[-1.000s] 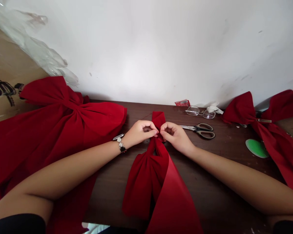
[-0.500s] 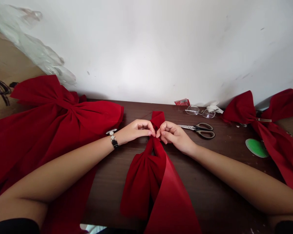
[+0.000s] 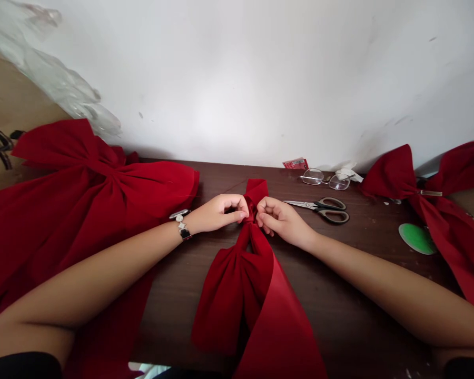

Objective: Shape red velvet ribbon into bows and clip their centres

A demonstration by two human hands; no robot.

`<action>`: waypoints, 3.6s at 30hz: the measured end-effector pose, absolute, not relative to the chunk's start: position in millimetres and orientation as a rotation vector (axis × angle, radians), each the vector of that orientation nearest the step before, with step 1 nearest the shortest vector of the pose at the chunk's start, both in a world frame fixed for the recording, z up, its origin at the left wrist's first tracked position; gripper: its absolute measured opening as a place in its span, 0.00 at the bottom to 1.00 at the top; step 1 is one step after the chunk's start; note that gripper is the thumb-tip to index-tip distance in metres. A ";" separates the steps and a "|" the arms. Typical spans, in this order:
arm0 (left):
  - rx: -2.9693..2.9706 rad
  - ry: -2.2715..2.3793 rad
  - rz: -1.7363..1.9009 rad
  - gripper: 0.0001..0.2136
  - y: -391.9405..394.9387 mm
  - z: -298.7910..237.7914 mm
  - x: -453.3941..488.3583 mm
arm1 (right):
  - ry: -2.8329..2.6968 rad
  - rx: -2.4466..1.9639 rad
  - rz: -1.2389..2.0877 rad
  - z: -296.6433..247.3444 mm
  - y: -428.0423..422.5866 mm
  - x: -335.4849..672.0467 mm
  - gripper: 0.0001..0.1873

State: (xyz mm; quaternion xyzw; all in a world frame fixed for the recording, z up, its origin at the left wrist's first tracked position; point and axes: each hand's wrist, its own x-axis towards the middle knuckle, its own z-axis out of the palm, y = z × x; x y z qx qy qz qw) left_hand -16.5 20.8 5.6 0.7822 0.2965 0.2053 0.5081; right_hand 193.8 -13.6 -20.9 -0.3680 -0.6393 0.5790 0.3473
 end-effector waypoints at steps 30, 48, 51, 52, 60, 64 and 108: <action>2.904 0.332 0.916 0.06 26.9 -0.1 -18.5 | -1.430 -0.798 1.737 -16.3 -6.4 197.0 0.15; 2.570 0.361 0.612 0.07 33.4 -1.5 -9.5 | -1.381 -0.853 1.704 -14.7 -7.6 195.1 0.16; 2.582 0.350 0.607 0.07 33.4 -2.2 -8.7 | -1.380 -0.845 1.710 -14.4 -7.6 194.7 0.16; 2.588 0.348 0.605 0.07 33.3 -2.5 -8.5 | -1.379 -0.842 1.711 -14.4 -7.5 194.6 0.16; 2.485 0.459 0.633 0.06 29.8 -1.1 -7.8 | -1.365 -0.846 1.710 -14.7 -7.6 194.9 0.16; 2.381 0.528 0.628 0.06 29.8 0.1 -8.5 | -1.360 -0.841 1.714 -15.1 -7.7 195.5 0.16; 2.315 0.463 0.540 0.11 18.9 2.9 -3.9 | -1.369 -0.858 1.690 -14.5 -6.9 196.4 0.17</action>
